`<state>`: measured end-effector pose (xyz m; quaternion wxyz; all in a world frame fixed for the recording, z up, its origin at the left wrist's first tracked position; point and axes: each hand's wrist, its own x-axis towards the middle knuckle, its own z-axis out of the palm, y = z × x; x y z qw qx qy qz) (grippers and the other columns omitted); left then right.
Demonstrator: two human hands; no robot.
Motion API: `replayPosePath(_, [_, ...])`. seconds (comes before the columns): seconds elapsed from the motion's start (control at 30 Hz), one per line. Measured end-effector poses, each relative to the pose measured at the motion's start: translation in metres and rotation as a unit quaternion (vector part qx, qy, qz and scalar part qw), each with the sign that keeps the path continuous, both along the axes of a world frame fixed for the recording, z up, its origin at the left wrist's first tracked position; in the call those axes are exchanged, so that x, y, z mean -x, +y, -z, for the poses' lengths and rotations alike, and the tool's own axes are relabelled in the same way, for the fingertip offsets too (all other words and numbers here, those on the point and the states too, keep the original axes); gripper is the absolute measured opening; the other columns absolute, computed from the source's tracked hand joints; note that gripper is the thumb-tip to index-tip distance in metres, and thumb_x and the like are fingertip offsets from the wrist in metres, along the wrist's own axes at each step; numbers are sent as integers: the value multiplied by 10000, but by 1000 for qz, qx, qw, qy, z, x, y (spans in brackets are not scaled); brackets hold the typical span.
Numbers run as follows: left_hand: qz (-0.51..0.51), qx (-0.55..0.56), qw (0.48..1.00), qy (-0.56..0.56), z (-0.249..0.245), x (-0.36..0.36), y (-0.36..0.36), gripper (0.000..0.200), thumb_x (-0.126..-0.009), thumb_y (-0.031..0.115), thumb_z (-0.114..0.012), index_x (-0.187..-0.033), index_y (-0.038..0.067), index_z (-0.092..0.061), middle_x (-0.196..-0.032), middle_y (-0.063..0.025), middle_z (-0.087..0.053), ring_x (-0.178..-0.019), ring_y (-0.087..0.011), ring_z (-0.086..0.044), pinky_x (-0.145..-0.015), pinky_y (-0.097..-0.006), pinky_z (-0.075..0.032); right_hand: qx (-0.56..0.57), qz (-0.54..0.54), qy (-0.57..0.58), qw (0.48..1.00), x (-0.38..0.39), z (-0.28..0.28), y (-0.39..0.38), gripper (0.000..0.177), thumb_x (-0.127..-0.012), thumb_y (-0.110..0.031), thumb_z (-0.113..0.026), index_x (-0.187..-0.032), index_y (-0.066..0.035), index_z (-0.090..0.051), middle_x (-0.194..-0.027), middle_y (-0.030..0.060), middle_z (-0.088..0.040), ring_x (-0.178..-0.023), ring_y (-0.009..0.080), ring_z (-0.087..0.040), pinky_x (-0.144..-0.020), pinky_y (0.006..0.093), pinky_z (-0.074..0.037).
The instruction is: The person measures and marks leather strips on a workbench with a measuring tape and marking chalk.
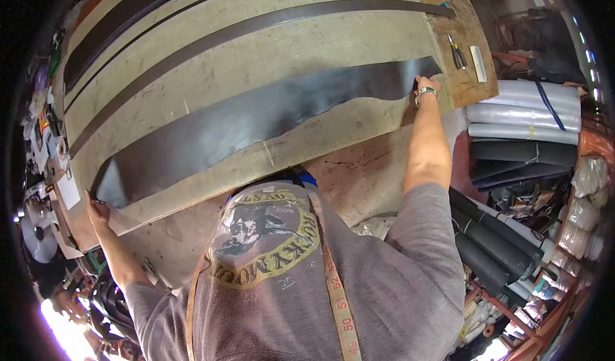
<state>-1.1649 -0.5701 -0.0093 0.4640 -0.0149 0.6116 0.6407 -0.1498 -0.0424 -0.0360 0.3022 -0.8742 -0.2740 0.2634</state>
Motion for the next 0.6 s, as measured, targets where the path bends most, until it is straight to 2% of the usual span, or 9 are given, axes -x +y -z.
replayPosePath(0.07, [-72, 62, 991, 99, 8, 8, 14, 538, -887, 313, -770, -1281, -11, -600, -1257, -112, -647, -1110, -250, -628, -972, -371, -491, -2, -8, -27, 1000, -8, -2, 7, 582, -749, -48, -816, -1268, 44, -568, -1086, 173, -673, -920, 251, -651, -673, 408, -568])
replayPosePath(0.1, [-121, 45, 985, 112, 5, 11, 17, 499, -852, 167, -800, -1259, -42, -598, -1211, -151, -654, -1088, -263, -635, -981, -375, -493, -74, -28, -64, 995, -38, 30, 24, 574, -731, -6, -816, -1252, 42, -579, -1069, 161, -677, -906, 231, -654, -638, 388, -569])
replayPosePath(0.13, [-112, 39, 965, 236, -11, -8, 24, 491, -829, 108, -808, -1237, -68, -598, -1183, -157, -659, -1054, -260, -643, -972, -374, -502, -89, -34, -71, 993, -43, 39, 32, 470, -751, -48, -810, -1151, 8, -569, -1026, 140, -663, -860, 230, -642, -598, 384, -554])
replayPosePath(0.2, [-102, 68, 952, 280, -2, -7, 15, 472, -836, 104, -800, -1246, -26, -607, -1168, -164, -661, -1046, -243, -643, -956, -391, -510, -120, -40, -81, 989, -48, 46, 37, 304, -791, -134, -798, -949, -60, -549, -941, 98, -634, -770, 229, -618, -519, 377, -523])
replayPosePath(0.27, [-140, 164, 957, 196, 50, 49, -34, 457, -853, 134, -787, -1269, 49, -618, -1168, -137, -668, -1006, -226, -644, -929, -394, -514, -52, 0, -34, 998, -15, 15, 21, 318, -797, -136, -799, -999, -42, -572, -965, 102, -628, -789, 247, -628, -538, 416, -576])
replayPosePath(0.33, [-187, 165, 951, 183, 49, 38, -41, 394, -891, 208, -759, -1255, 119, -636, -1065, -81, -686, -858, -200, -657, -827, -347, -540, -46, 13, -29, 998, -12, 10, 19, 306, -792, -116, -802, -983, -45, -574, -943, 103, -627, -764, 255, -625, -499, 412, -551])
replayPosePath(0.43, [-181, 159, 947, 214, 29, 15, -21, 370, -921, 276, -726, -1245, 133, -622, -1007, -47, -695, -748, -183, -644, -742, -285, -537, -61, 12, -23, 998, -33, 29, 30, 293, -787, -99, -804, -967, -41, -579, -924, 112, -632, -754, 257, -627, -492, 408, -534])
replayPosePath(0.53, [-108, 143, 966, 184, 41, 50, -36, 352, -937, 195, -690, -1256, 94, -582, -1023, -72, -697, -816, -198, -657, -756, -304, -546, -46, 10, -42, 998, -19, 15, 28, 270, -799, -107, -803, -915, -48, -567, -906, 115, -633, -702, 241, -613, -513, 402, -539])
replayPosePath(0.6, [-45, 140, 977, 155, 57, 86, -54, 342, -948, 141, -666, -1264, 69, -556, -1034, -88, -699, -862, -208, -665, -766, -316, -553, -43, 11, -42, 998, -14, 15, 22, 297, -810, -121, -797, -1012, -45, -593, -913, 122, -637, -669, 227, -615, -507, 380, -554])
